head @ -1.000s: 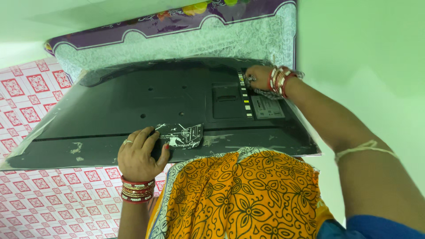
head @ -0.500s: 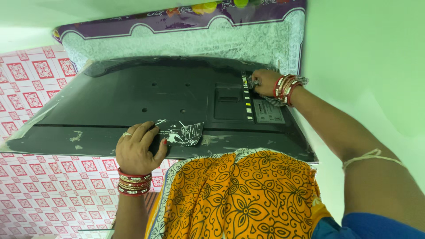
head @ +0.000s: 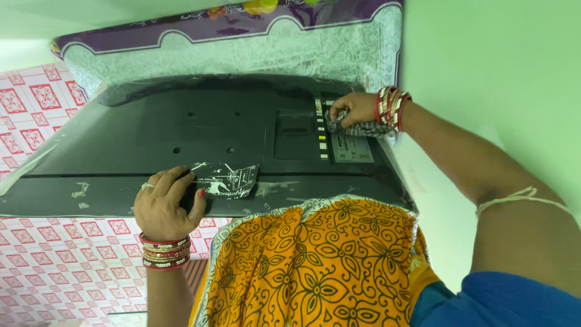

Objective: The person wipes the back and edges of a television with a cloth while it sits on a table, turning it over to reach different parts.

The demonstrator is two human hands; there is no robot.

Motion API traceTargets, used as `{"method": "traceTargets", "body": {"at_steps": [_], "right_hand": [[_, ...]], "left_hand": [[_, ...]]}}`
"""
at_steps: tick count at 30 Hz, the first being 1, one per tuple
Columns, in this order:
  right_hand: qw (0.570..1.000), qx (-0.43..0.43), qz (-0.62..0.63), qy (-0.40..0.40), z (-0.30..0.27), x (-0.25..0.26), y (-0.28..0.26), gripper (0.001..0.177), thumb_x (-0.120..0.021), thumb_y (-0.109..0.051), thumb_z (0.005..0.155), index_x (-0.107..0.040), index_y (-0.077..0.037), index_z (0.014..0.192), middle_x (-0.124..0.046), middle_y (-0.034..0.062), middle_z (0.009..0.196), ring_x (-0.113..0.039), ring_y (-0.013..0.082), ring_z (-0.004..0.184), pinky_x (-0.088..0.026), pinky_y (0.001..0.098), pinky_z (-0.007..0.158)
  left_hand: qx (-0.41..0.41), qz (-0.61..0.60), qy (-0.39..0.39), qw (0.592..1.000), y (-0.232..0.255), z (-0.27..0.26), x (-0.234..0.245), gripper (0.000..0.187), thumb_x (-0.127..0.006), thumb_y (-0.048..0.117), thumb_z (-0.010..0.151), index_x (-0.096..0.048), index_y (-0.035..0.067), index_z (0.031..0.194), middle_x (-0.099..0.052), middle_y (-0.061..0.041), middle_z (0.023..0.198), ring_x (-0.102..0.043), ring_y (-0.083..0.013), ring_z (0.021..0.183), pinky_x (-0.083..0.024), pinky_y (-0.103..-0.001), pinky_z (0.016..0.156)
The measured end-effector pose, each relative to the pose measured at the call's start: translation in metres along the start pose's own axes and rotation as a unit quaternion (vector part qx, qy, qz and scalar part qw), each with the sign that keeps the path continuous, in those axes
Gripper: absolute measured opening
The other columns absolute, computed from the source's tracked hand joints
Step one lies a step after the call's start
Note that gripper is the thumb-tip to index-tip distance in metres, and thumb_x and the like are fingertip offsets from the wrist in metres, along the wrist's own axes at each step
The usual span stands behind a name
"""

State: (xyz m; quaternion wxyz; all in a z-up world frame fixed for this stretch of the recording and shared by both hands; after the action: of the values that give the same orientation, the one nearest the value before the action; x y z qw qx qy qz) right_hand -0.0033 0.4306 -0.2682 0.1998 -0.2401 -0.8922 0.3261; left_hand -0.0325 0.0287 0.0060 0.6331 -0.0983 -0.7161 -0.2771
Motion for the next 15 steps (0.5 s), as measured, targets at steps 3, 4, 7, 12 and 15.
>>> {"method": "traceTargets", "body": {"at_steps": [3,4,7,12,15], "right_hand": [[0.999,0.002,0.033,0.001,-0.020,0.014,-0.026,0.037,-0.076,-0.023,0.074,-0.072,-0.020,0.111,-0.077,0.0014,0.106,-0.070,0.0212,0.098,-0.052,0.0343,0.089],[1.000,-0.009,-0.006,0.006,-0.022,0.016,-0.036,0.036,-0.076,-0.023,0.075,-0.072,-0.019,0.110,-0.076,0.0014,0.104,-0.070,0.0221,0.094,-0.052,0.0354,0.085],[0.999,0.010,-0.005,-0.041,-0.030,0.007,-0.055,0.034,-0.077,-0.022,0.073,-0.072,-0.016,0.106,-0.077,0.0011,0.101,-0.070,0.0194,0.092,-0.053,0.0340,0.084],[0.981,0.075,0.078,-0.161,-0.062,-0.008,-0.064,0.028,-0.079,-0.022,0.076,-0.073,-0.011,0.101,-0.078,0.0029,0.101,-0.069,0.0165,0.099,-0.052,0.0329,0.090],[0.984,0.043,0.071,-0.157,-0.048,0.000,-0.039,0.030,-0.079,-0.021,0.078,-0.072,-0.013,0.106,-0.077,-0.0003,0.110,-0.068,0.0145,0.105,-0.049,0.0311,0.096]], "left_hand": [[-0.006,-0.004,0.014,1.000,0.001,0.004,0.001,0.026,-0.074,0.025,0.081,-0.076,0.005,0.097,-0.074,-0.010,0.110,-0.070,-0.0286,0.097,-0.055,-0.041,0.081],[-0.011,-0.011,0.015,1.000,0.000,0.004,0.001,0.026,-0.074,0.025,0.080,-0.076,0.005,0.097,-0.074,-0.011,0.109,-0.070,-0.0286,0.097,-0.056,-0.041,0.082],[0.000,-0.011,0.014,1.000,-0.001,0.009,0.000,0.026,-0.074,0.025,0.080,-0.076,0.005,0.096,-0.074,-0.010,0.109,-0.070,-0.0297,0.096,-0.055,-0.042,0.080],[0.001,-0.005,0.012,1.000,0.000,0.007,0.000,0.028,-0.073,0.027,0.079,-0.077,0.005,0.096,-0.074,-0.011,0.110,-0.071,-0.0288,0.097,-0.056,-0.041,0.081],[0.006,-0.005,0.003,1.000,-0.004,0.008,0.000,0.029,-0.073,0.028,0.079,-0.077,0.004,0.095,-0.075,-0.011,0.109,-0.071,-0.0286,0.096,-0.055,-0.041,0.078]]}}
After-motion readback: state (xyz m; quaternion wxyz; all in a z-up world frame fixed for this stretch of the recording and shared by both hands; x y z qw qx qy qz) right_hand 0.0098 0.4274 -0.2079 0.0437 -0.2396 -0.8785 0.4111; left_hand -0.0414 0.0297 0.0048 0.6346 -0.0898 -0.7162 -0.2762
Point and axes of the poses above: each hand's wrist, its own z-axis towards the middle knuckle, its own x-axis out of the back of the hand, y = z × x, the point moved 4 cm from there along z, towards the middle knuckle
